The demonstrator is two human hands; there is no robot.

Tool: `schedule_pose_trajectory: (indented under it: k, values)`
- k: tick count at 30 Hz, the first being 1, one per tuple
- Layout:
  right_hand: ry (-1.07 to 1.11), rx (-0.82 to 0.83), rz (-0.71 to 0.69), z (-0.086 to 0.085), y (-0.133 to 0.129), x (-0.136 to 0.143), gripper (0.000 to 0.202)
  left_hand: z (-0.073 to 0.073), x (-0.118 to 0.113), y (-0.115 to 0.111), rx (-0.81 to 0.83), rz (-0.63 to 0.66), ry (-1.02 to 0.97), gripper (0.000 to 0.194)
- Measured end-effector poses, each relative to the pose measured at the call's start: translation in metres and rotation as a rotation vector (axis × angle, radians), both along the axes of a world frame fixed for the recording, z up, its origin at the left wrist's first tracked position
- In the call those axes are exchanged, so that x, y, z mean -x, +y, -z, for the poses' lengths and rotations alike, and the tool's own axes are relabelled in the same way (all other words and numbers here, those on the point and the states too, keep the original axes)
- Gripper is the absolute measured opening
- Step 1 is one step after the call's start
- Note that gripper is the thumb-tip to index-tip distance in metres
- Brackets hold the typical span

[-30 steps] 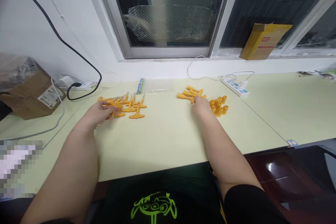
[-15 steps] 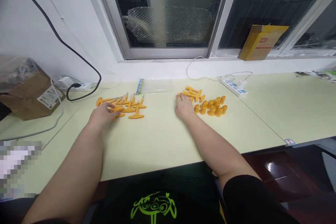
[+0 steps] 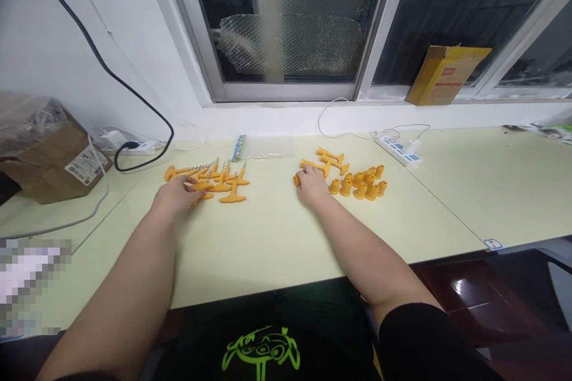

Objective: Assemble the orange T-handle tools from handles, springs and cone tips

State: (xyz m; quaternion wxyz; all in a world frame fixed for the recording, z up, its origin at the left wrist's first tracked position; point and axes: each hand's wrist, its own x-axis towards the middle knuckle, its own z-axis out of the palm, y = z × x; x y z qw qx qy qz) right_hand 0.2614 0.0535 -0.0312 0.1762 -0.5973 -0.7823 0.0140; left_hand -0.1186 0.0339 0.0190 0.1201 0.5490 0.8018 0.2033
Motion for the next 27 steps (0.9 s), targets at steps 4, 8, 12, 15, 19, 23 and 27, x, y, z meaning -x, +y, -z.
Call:
schedule_pose_trajectory:
  k: [4,8,12,15,19,23,27]
  values:
    - [0.185,-0.099,-0.097,-0.005,-0.007,-0.001,0.029,-0.001,-0.004,-0.002,-0.165,0.04,0.039,0.036]
    - [0.657,-0.202,-0.187,-0.014,-0.012,0.0,0.022,0.0,-0.024,-0.009,-0.463,0.292,0.038,0.031]
    - [1.312,0.046,-0.223,-0.021,-0.017,0.008,0.037,0.0,-0.062,-0.024,-0.576,0.651,-0.005,0.037]
    - [1.546,0.362,-0.239,-0.025,-0.023,0.016,0.04,0.001,-0.09,-0.036,-0.525,0.893,-0.099,0.043]
    - [1.562,0.673,-0.214,-0.027,-0.031,0.023,0.033,0.005,-0.111,-0.042,-0.465,0.994,-0.279,0.033]
    - [1.456,0.831,-0.208,-0.027,-0.033,0.024,0.032,0.011,-0.113,-0.042,-0.403,0.959,-0.445,0.021]
    - [1.285,0.778,-0.294,-0.025,-0.034,0.02,0.035,0.015,-0.11,-0.038,-0.315,0.8,-0.673,0.025]
